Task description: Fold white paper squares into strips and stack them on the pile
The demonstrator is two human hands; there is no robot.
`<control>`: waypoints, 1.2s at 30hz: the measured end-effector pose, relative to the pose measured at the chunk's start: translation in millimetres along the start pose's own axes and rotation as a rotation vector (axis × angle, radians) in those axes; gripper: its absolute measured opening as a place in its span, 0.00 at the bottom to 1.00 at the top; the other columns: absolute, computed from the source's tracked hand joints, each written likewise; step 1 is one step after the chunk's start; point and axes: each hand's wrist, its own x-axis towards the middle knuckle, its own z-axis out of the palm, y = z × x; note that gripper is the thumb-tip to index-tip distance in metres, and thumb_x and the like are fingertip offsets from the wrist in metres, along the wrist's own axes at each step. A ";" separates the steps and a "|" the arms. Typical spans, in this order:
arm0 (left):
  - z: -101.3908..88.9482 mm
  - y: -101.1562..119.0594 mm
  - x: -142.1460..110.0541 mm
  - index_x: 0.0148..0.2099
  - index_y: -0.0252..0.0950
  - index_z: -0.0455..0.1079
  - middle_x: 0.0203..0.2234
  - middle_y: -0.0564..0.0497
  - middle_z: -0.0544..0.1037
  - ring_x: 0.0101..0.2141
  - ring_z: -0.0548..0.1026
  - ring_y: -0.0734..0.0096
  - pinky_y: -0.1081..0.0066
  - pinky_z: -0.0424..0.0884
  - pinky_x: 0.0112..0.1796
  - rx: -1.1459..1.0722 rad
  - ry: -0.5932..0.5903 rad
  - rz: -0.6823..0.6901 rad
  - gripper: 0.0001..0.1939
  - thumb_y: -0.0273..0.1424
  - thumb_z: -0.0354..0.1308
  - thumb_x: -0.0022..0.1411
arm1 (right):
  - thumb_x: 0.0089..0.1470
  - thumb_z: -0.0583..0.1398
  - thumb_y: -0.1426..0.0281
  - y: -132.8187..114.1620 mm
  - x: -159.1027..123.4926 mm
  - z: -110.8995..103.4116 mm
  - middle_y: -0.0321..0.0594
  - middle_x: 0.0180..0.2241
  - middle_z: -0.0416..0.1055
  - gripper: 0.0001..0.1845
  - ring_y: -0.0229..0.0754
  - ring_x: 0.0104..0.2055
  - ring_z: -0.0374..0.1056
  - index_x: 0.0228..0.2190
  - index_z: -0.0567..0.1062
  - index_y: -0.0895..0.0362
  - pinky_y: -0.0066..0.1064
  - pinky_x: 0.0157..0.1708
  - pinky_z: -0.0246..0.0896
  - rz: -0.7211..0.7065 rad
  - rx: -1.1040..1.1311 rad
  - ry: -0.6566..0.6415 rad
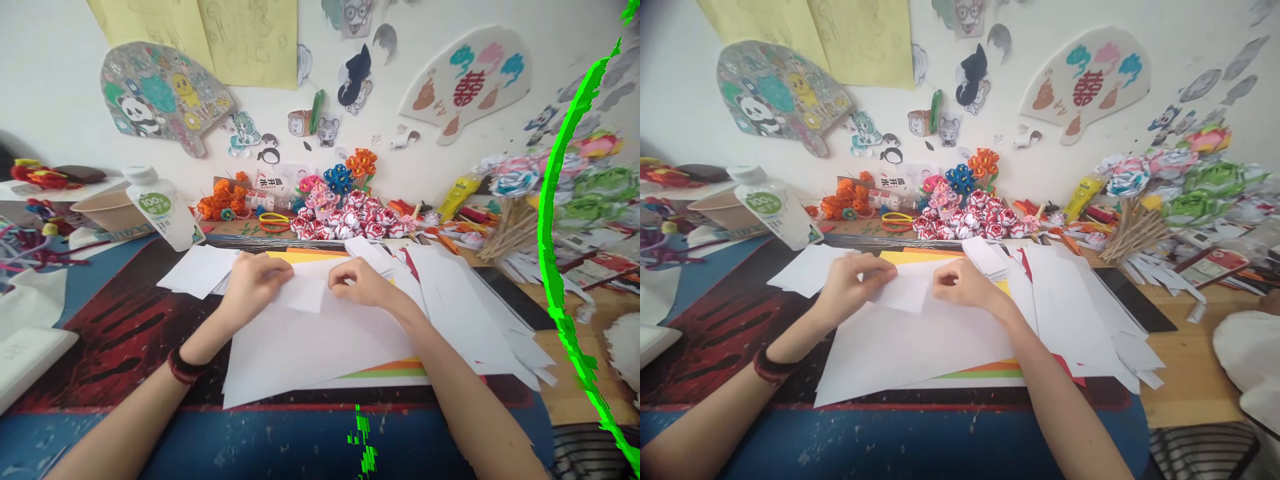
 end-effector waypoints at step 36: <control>18.8 18.8 -7.2 0.44 0.34 0.73 0.33 0.47 0.79 0.31 0.75 0.66 0.72 0.66 0.30 -0.774 -0.132 -0.450 0.16 0.40 0.57 0.60 | 0.51 0.64 0.62 -11.7 1.8 7.5 0.43 0.37 0.76 0.15 0.42 0.36 0.70 0.38 0.79 0.60 0.29 0.33 0.63 0.107 0.467 0.205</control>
